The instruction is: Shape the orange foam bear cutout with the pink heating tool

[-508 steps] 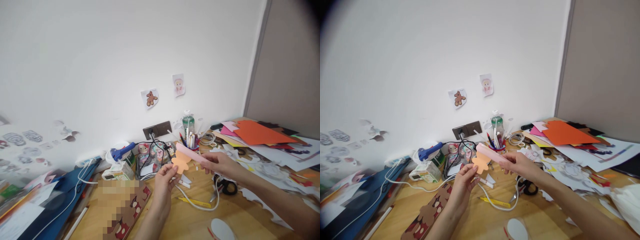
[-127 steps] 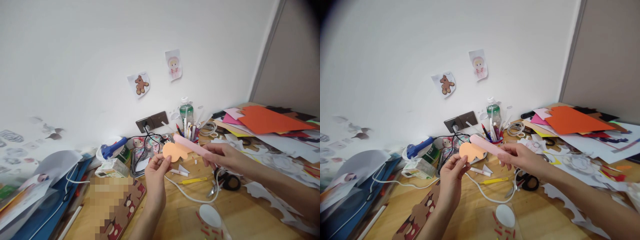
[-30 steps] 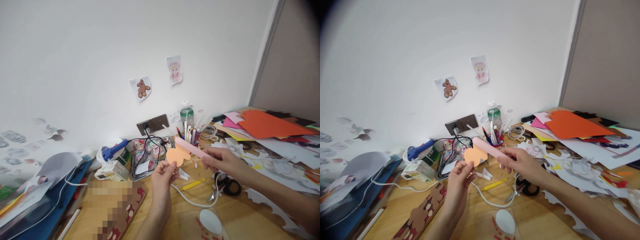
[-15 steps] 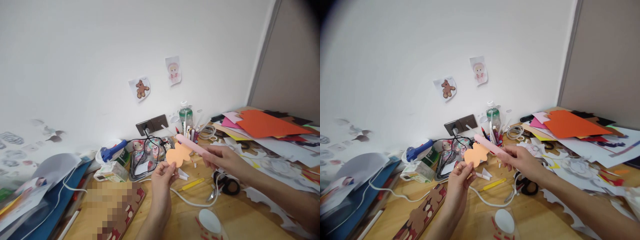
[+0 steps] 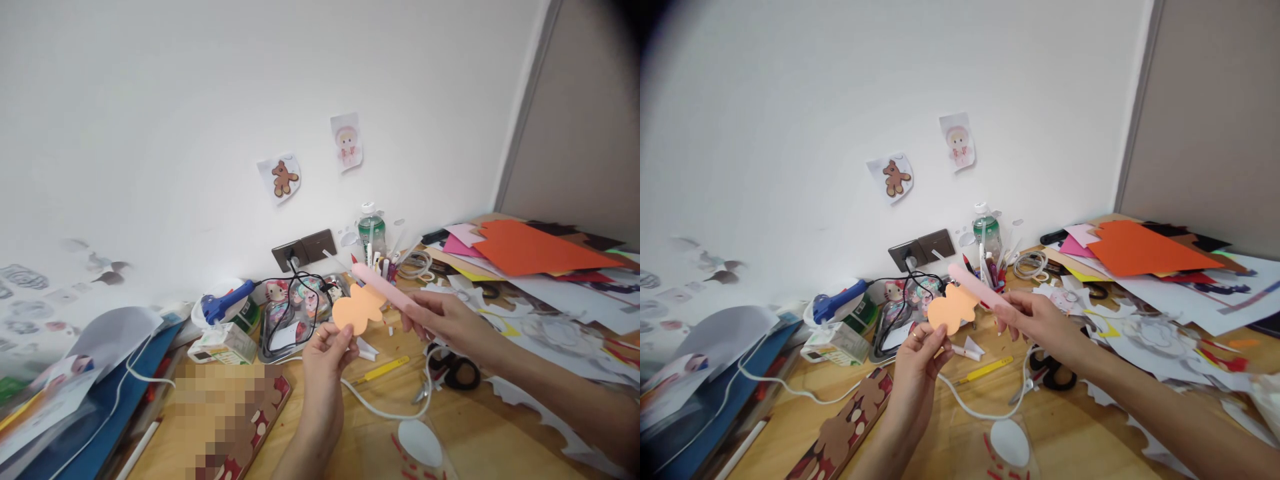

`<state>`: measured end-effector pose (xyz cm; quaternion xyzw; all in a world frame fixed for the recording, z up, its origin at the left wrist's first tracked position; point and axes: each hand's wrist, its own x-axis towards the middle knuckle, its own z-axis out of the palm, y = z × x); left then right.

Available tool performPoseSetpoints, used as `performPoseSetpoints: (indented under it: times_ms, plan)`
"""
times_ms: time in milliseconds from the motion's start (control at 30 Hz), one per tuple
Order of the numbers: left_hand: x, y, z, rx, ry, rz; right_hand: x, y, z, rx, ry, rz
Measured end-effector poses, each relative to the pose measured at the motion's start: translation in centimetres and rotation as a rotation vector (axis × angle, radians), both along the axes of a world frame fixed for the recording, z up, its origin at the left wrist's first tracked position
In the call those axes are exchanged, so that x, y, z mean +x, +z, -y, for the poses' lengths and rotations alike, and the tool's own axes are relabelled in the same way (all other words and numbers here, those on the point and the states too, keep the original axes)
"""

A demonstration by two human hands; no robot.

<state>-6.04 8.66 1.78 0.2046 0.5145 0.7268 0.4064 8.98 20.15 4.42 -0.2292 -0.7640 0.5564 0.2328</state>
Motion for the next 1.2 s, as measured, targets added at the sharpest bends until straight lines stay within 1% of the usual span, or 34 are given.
performPoseSetpoints:
  times_ms: [100,167,267,400,567,633,800,833,900,1000,1100,1200]
  plan:
    - [0.1,0.1,0.0,-0.003,0.015,0.028,0.0,0.1,-0.1,-0.016,-0.01,-0.009]
    - [0.1,0.0,0.0,-0.013,0.026,0.032,0.1,0.2,0.1,0.018,0.004,0.008]
    - [0.1,-0.1,0.1,-0.021,0.01,0.015,0.1,0.5,0.6,0.07,0.014,0.057]
    - [-0.1,0.5,0.1,-0.011,0.013,-0.002,0.2,0.8,1.0,0.108,-0.019,0.069]
    - [-0.3,1.1,0.1,-0.003,0.041,-0.009,0.2,0.8,0.8,0.103,-0.019,0.077]
    - [-0.2,1.1,0.1,-0.002,0.034,-0.006,0.2,0.9,0.7,0.104,-0.033,0.042]
    - [0.0,1.0,0.3,0.018,0.036,0.057,0.3,1.1,0.2,0.073,-0.123,-0.007]
    - [0.0,1.0,0.3,0.023,0.04,0.06,0.3,1.2,0.2,0.073,-0.112,-0.003]
    - [0.0,1.0,0.3,0.029,0.041,0.066,0.4,1.3,0.4,0.083,-0.047,0.026]
    - [0.3,1.0,0.2,0.01,0.025,0.068,0.3,1.3,0.9,0.154,0.031,0.132]
    - [0.7,1.0,0.2,-0.01,0.027,0.051,0.2,1.2,1.4,0.22,0.031,0.204]
    - [0.9,1.1,0.1,-0.017,0.052,0.034,0.2,1.2,1.5,0.227,0.006,0.206]
